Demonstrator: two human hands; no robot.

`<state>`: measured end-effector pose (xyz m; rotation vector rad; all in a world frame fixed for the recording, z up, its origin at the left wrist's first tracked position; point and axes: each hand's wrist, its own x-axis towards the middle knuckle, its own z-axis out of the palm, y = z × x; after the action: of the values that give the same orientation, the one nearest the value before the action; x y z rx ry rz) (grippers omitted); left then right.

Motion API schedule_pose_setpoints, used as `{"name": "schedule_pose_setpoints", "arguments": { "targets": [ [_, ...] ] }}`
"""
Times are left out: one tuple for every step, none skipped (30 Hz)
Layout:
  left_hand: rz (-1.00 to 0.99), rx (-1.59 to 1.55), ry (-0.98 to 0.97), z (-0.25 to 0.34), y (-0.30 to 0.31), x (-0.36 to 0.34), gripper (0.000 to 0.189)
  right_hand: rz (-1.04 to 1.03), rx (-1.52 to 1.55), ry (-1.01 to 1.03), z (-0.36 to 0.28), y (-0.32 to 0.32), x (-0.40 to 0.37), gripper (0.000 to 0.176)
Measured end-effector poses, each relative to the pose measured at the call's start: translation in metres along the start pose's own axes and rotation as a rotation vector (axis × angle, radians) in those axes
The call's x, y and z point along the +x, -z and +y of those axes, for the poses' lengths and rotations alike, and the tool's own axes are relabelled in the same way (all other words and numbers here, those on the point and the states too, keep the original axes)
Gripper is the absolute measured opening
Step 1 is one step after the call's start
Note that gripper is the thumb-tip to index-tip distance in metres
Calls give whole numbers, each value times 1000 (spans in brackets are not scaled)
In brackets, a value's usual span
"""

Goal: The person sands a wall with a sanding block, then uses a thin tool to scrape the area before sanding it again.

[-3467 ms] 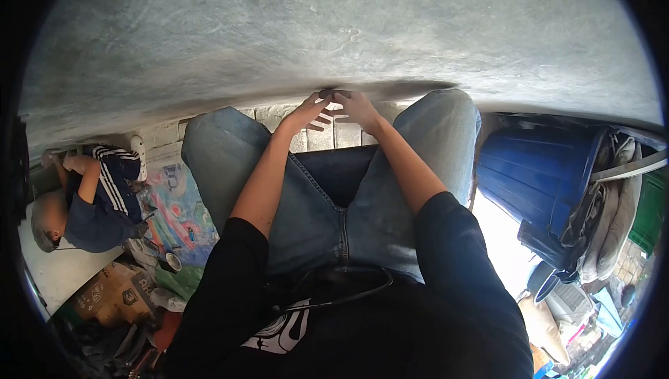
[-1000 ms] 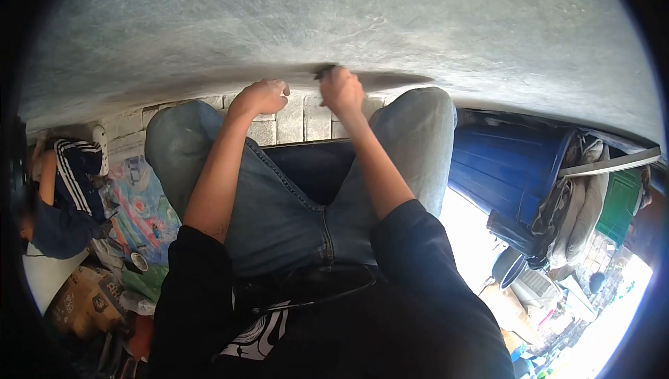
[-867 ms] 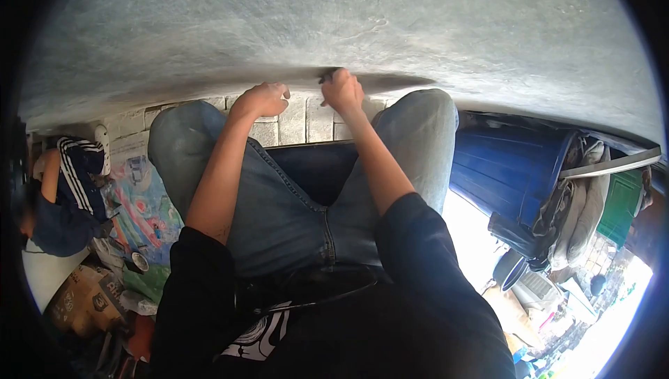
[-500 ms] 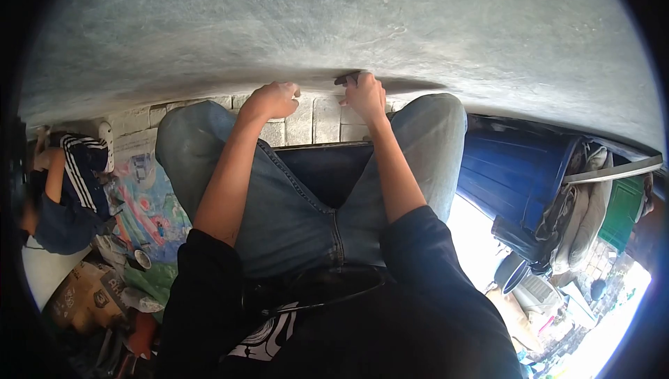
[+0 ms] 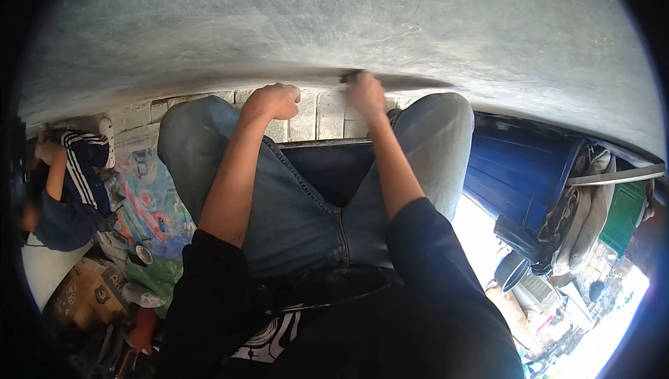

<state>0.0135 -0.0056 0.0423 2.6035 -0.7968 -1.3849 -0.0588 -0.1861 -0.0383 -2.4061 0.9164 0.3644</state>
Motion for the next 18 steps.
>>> {"name": "schedule_pose_setpoints", "arguments": {
  "targets": [
    [4,2,-40,2,-1,1,37,-49,0,29,-10,-8,-1,30],
    [11,4,-77,4,0,1,38,-99,1,63,-26,-16,-4,28],
    [14,1,-76,4,1,1,38,-68,-9,157,-38,-21,-8,26],
    [-11,-14,-83,5,3,-2,38,-82,28,187,-55,-18,-19,27],
    [-35,-29,-88,4,4,-4,38,-96,66,218,-67,-14,-27,27],
    [-37,-34,-83,2,5,-6,38,-103,65,221,-69,-13,-30,27],
    [-7,-12,-43,-2,5,-8,35,-92,126,181,-68,-13,-31,27],
    [25,12,-4,-5,6,-9,33,-80,187,141,-67,-12,-32,28],
    [26,10,1,-7,6,-10,33,-50,152,153,-61,-10,-32,28],
    [61,-9,9,-9,6,-12,32,-63,285,128,-56,-7,-33,27],
    [95,-29,16,-10,7,-14,31,-75,418,101,-50,-6,-32,26],
    [95,-29,19,-10,8,-16,31,-42,401,77,-37,-21,-20,24],
    [97,-50,6,-9,12,-20,32,-43,402,77,-38,-28,-14,24],
    [97,-69,-9,-7,14,-22,34,-74,405,105,-44,-35,-12,24],
    [97,-63,-12,-8,13,-22,34,-102,408,135,-50,-43,-11,24],
    [104,-83,-35,-9,13,-22,34,-56,264,93,-71,-32,-26,25],
    [114,-108,-55,-11,13,-22,34,-8,245,110,-66,-50,-17,26],
    [119,-112,-48,-13,12,-23,34,29,210,159,-67,-50,-18,29]
  ]
}}
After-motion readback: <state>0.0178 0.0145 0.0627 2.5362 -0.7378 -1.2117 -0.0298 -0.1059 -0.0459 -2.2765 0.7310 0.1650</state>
